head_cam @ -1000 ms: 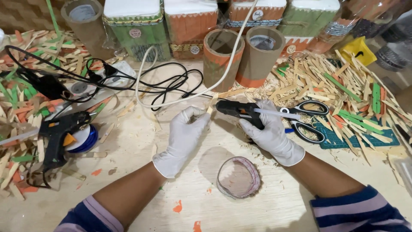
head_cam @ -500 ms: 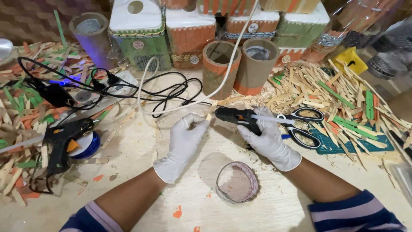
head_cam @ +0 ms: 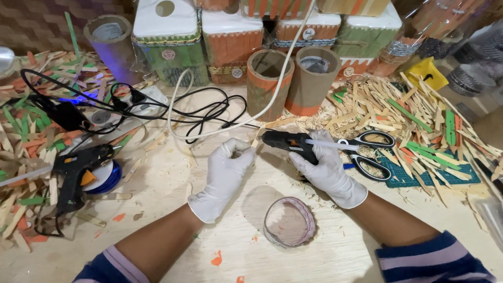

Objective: Assembling a craft project by gluing wooden sticks onto cardboard tubes and trimming them with scissors.

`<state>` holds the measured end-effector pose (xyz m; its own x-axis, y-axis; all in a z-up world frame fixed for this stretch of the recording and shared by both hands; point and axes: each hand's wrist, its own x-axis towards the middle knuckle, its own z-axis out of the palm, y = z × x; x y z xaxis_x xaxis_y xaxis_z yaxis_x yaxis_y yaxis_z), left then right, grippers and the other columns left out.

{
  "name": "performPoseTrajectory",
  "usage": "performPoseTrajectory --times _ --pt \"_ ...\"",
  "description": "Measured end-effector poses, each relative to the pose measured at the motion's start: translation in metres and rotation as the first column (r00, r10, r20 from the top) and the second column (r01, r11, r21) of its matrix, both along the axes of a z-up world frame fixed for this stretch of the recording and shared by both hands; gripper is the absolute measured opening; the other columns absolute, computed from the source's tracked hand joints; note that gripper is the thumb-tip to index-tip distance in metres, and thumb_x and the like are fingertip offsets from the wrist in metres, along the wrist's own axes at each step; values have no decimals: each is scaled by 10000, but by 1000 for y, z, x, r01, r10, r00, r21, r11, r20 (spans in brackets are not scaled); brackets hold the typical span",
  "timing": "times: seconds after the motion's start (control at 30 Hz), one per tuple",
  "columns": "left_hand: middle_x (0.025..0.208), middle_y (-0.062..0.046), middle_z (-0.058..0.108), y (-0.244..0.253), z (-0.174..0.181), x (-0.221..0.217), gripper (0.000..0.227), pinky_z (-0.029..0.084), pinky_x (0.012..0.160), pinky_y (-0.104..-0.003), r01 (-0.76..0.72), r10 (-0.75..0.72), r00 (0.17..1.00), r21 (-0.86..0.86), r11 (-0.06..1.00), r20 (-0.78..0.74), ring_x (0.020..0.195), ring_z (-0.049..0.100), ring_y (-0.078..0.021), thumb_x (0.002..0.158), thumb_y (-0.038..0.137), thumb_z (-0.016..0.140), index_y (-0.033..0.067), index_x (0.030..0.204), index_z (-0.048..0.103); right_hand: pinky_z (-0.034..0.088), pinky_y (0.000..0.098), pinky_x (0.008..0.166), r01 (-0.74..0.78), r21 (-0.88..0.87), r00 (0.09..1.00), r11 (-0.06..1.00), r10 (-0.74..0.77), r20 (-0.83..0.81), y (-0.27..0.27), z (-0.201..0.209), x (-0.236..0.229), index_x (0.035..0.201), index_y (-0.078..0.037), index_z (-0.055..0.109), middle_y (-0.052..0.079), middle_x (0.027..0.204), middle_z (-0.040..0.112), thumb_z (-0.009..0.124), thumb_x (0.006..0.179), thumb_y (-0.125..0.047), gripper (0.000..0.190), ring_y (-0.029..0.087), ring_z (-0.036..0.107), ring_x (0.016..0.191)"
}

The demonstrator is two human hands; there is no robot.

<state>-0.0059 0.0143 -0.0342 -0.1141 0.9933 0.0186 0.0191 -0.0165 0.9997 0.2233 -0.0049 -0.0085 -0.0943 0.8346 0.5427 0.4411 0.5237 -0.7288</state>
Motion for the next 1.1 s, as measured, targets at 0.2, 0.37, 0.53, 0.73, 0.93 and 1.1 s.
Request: performPoseTrajectory --times 0.2,0.37,0.53,0.73,0.93,1.1 --pt "612 -30 659 4 -4 1 69 510 578 -245 -8 8 1000 -2 1000 6 603 558 -72 787 62 792 118 763 760 542 344 779 -4 -2 1000 1000 4 -31 0 -4 1 974 -101 824 113 839 709 818 842 -139 138 231 631 764" --pt "594 -24 650 3 -5 1 72 508 572 -236 -16 16 1000 -1 1000 14 586 563 -69 778 70 795 122 750 753 545 355 805 32 62 999 998 -34 29 5 -18 4 1025 -110 824 125 860 696 843 828 -172 207 282 643 803" --pt "598 -31 637 6 -10 -1 63 486 572 -244 -30 30 1000 -7 1000 -5 596 552 -77 783 70 791 111 761 748 545 359 831 111 -3 994 994 -111 1 2 -12 1 1071 -115 814 152 896 717 856 823 -233 278 258 665 825" --pt "607 -31 636 8 -10 1 67 486 579 -252 -33 33 999 -8 999 8 605 550 -82 786 63 790 114 772 748 450 449 1048 70 40 987 997 -64 -148 -2 7 -2 1372 -25 584 175 1319 658 619 992 -491 602 225 570 1214" --pt "603 -37 626 12 -15 1 70 498 538 -255 -28 28 1000 -33 999 4 580 586 -92 782 58 778 117 766 743 525 448 923 256 247 966 935 -240 -96 10 26 5 1471 -13 399 255 1324 546 398 1090 -410 550 376 650 1088" --pt "590 -49 619 14 -15 0 57 521 520 -254 -23 28 998 -76 997 59 542 620 -116 777 60 766 107 767 735 514 554 772 467 302 845 831 -520 126 33 35 25 1341 11 463 255 968 675 473 1107 -371 449 482 669 881"
